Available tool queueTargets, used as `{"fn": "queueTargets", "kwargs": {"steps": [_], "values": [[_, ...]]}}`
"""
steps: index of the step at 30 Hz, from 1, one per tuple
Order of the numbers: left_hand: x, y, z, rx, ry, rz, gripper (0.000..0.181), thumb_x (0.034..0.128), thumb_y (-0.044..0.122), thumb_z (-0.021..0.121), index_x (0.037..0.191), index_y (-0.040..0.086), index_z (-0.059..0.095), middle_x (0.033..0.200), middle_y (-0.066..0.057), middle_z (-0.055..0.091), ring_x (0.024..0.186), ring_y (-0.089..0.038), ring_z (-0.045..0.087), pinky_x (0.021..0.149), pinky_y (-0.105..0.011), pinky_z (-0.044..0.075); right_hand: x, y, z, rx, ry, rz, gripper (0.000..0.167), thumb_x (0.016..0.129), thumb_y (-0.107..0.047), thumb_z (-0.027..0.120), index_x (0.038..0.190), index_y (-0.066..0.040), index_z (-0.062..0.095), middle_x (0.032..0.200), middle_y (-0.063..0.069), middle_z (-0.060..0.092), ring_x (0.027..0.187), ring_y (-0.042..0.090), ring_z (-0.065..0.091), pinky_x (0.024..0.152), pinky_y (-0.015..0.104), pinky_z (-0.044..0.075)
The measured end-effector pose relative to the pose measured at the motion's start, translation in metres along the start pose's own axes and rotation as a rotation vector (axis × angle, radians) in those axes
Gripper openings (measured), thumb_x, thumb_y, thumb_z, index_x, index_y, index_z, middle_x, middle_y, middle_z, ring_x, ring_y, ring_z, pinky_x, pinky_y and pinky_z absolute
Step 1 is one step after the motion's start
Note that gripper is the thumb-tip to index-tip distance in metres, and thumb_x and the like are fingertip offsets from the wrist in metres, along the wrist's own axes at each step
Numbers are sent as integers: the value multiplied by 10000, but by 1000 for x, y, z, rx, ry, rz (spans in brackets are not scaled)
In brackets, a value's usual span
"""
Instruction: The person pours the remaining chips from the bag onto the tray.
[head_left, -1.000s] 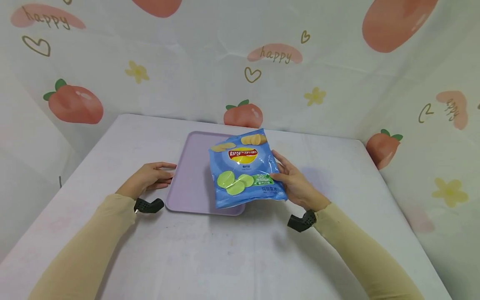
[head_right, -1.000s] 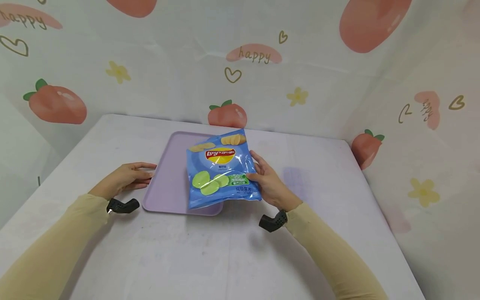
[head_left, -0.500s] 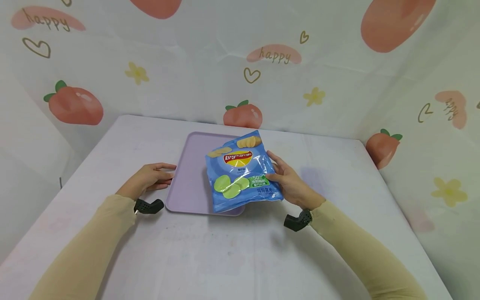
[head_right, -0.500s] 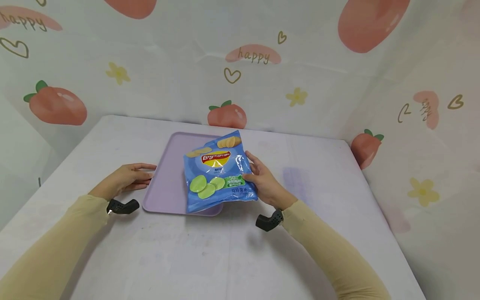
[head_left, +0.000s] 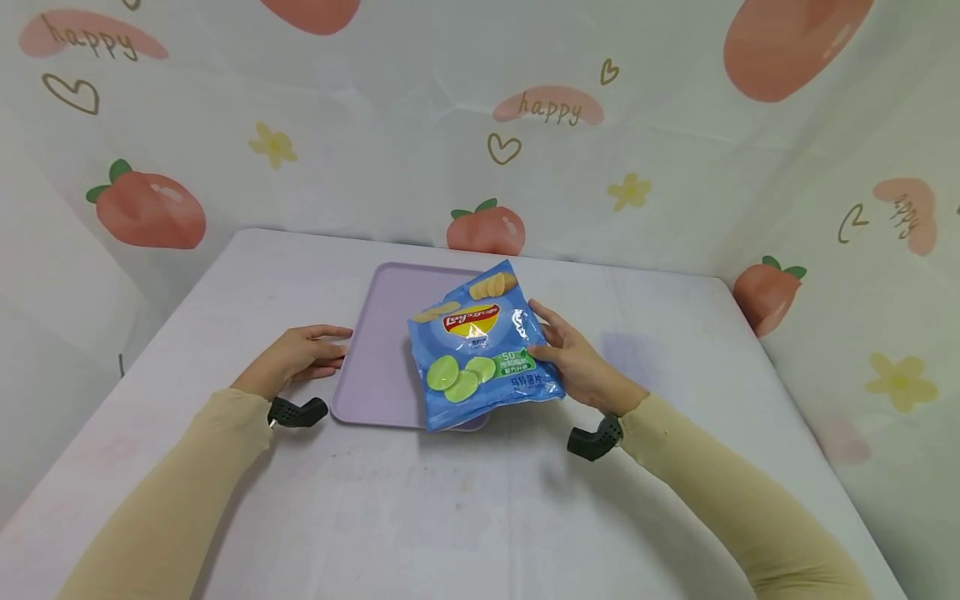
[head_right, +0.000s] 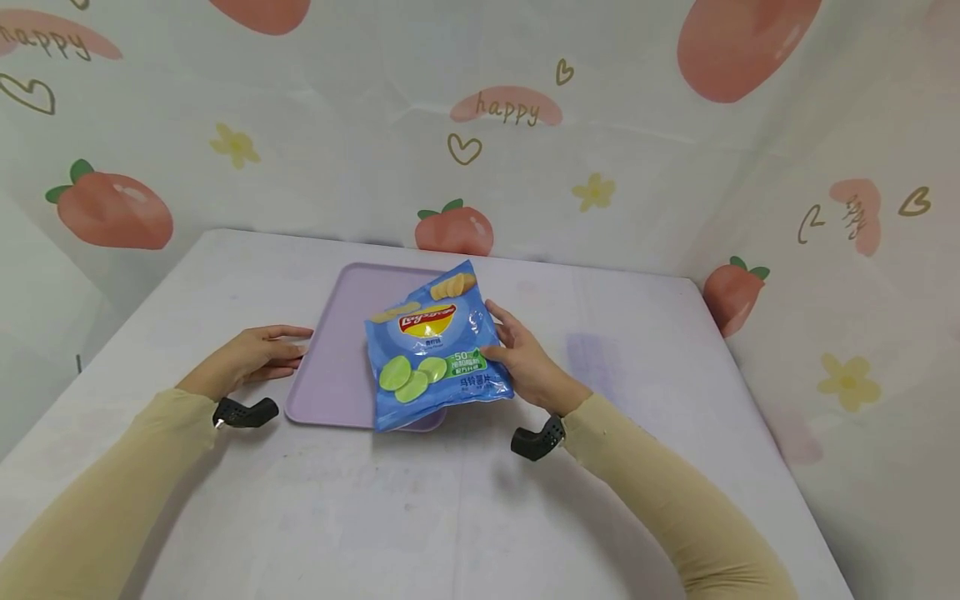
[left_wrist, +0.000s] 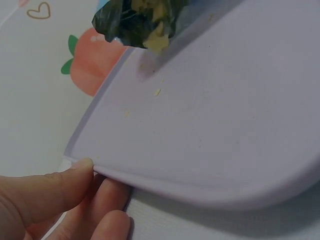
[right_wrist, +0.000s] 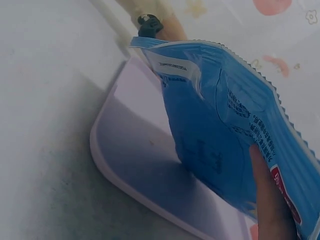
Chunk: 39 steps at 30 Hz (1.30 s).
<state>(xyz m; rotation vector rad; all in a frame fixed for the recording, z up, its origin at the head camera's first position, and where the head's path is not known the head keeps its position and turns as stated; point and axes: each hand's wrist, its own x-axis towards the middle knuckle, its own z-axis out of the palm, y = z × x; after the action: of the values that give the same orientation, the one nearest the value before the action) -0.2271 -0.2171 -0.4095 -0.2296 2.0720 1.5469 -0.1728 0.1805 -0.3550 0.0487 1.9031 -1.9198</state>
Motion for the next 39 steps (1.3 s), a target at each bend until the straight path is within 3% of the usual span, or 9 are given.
{"fn": "queueTargets", "kwargs": {"steps": [26, 39], "values": [[0, 0, 0, -3, -8, 5, 614, 940, 140, 638, 1488, 73, 370, 798, 106, 657, 744, -20, 633, 716, -172, 560, -1, -8, -2, -7, -4, -41, 751, 973, 18, 505, 1560, -294, 157, 1538, 101, 321, 1081, 212, 586, 853, 317, 567], [-2, 2, 0, 0, -8, 1, 611, 942, 137, 634, 1488, 72, 368, 796, 106, 659, 743, -20, 634, 720, -174, 561, 0, -9, -4, -4, -25, -21, 701, 984, -32, 511, 1539, -260, 150, 1529, 91, 341, 948, 167, 658, 777, 310, 588]]}}
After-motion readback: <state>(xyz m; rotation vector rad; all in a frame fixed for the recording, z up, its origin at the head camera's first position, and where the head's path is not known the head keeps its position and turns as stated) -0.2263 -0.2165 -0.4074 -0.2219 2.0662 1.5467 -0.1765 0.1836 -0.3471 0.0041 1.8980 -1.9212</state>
